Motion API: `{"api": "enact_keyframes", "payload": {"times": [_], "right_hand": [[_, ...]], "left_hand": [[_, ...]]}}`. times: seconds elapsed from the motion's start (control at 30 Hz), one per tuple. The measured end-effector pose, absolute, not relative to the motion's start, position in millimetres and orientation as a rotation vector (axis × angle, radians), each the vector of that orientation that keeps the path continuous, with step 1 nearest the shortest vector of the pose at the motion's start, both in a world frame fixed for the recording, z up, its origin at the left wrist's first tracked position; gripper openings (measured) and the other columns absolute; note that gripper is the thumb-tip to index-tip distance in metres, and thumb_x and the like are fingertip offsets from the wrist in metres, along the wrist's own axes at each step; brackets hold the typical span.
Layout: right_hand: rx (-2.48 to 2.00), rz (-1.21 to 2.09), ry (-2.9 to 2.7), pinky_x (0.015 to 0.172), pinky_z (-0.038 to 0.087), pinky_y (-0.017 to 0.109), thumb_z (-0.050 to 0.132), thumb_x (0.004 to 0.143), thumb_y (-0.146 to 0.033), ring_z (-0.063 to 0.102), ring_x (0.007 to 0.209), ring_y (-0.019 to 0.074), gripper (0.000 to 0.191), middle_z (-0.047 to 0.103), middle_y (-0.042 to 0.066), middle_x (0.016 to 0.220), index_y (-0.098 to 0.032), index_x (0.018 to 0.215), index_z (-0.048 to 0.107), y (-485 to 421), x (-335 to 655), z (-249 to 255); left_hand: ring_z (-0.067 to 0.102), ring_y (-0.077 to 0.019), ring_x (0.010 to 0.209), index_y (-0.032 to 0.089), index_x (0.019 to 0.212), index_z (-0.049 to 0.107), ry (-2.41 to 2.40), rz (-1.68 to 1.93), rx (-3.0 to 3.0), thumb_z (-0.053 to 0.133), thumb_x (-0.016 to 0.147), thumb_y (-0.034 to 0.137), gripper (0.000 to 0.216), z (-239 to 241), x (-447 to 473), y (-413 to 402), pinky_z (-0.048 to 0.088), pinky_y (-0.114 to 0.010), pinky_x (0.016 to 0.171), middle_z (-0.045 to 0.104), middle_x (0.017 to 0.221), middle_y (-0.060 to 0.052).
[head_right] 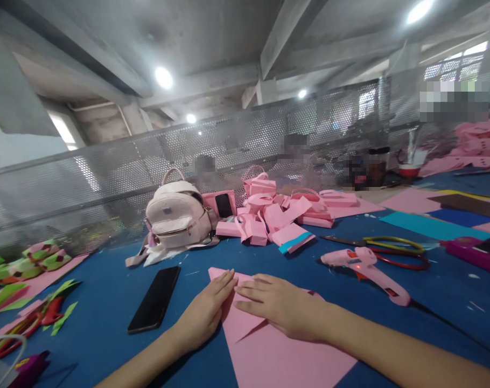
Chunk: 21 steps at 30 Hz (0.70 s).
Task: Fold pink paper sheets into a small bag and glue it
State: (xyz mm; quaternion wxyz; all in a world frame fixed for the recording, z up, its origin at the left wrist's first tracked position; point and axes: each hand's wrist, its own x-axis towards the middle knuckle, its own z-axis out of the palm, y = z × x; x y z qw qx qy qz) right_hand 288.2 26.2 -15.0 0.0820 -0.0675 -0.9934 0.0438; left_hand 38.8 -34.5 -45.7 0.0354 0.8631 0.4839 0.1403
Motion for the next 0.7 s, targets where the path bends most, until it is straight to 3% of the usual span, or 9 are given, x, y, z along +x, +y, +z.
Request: {"api": "enact_keyframes", "payload": {"times": [0.23,0.4,0.57,0.7], "right_hand": [[-0.027,0.096,-2.894,0.11,0.037,0.045,0.041,0.097,-0.012,0.047,0.132,0.0209,0.046,0.053,0.013,0.141,-0.019,0.142,0.046,21.9,280.5,-21.1],[0.014,0.103,-2.915,0.108,0.038,0.044,0.044,0.095,-0.011,0.049,0.13,0.0221,0.045,0.055,0.012,0.139,-0.019,0.14,0.048,21.8,279.8,-19.9],[0.022,0.101,-2.936,0.108,0.038,0.043,0.046,0.093,-0.01,0.05,0.129,0.0222,0.047,0.054,0.012,0.14,-0.018,0.139,0.048,20.2,279.9,-15.7],[0.038,0.118,-2.916,0.108,0.038,0.042,0.046,0.093,-0.009,0.05,0.129,0.021,0.046,0.056,0.012,0.138,-0.018,0.139,0.049,18.0,280.3,-14.4]], "left_hand": [[0.021,-0.0204,0.146,0.018,0.151,0.025,1.427,0.491,2.607,0.037,0.073,-0.001,0.082,-48.6,38.0,-33.3,0.024,-0.045,0.119,0.024,0.158,-0.008],[0.015,-0.022,0.147,0.017,0.152,0.023,1.512,0.464,2.554,0.039,0.074,0.002,0.082,-47.7,37.3,-32.6,0.022,-0.049,0.119,0.017,0.159,-0.008],[0.016,-0.0239,0.147,0.011,0.15,0.029,1.644,0.465,2.498,0.037,0.092,0.018,0.059,-45.8,39.6,-32.2,0.023,-0.05,0.118,0.02,0.158,-0.012],[0.018,-0.0245,0.146,0.01,0.149,0.029,1.691,0.472,2.481,0.037,0.097,0.03,0.057,-46.5,41.0,-32.4,0.023,-0.05,0.118,0.022,0.157,-0.013]]}}
